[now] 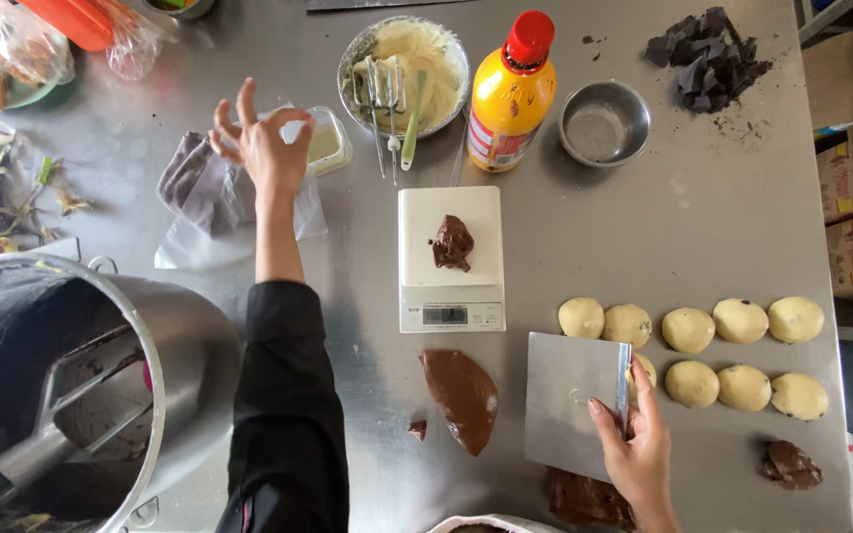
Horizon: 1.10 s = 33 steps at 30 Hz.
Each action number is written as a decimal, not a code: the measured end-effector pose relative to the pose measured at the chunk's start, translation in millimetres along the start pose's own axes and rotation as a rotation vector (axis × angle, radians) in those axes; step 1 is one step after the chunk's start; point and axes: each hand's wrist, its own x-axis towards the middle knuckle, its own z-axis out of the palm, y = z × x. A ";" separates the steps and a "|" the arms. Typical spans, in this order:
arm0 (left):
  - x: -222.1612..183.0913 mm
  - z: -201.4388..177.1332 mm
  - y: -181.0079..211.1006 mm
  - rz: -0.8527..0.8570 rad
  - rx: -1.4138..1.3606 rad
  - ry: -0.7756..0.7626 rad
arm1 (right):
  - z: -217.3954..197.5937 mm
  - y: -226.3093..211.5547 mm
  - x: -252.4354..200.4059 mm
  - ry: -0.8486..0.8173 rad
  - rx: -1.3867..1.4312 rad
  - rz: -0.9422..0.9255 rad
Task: The person weighs pieces of dark dough on a digital scale, then uses a metal scraper to cut and divide the dough on a stainless steel work surface next to several pale dough balls.
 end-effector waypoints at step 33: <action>-393.5 -145.4 62.2 0.019 -0.255 -0.110 | -2.4 -9.7 -44.6 -0.081 0.060 -0.238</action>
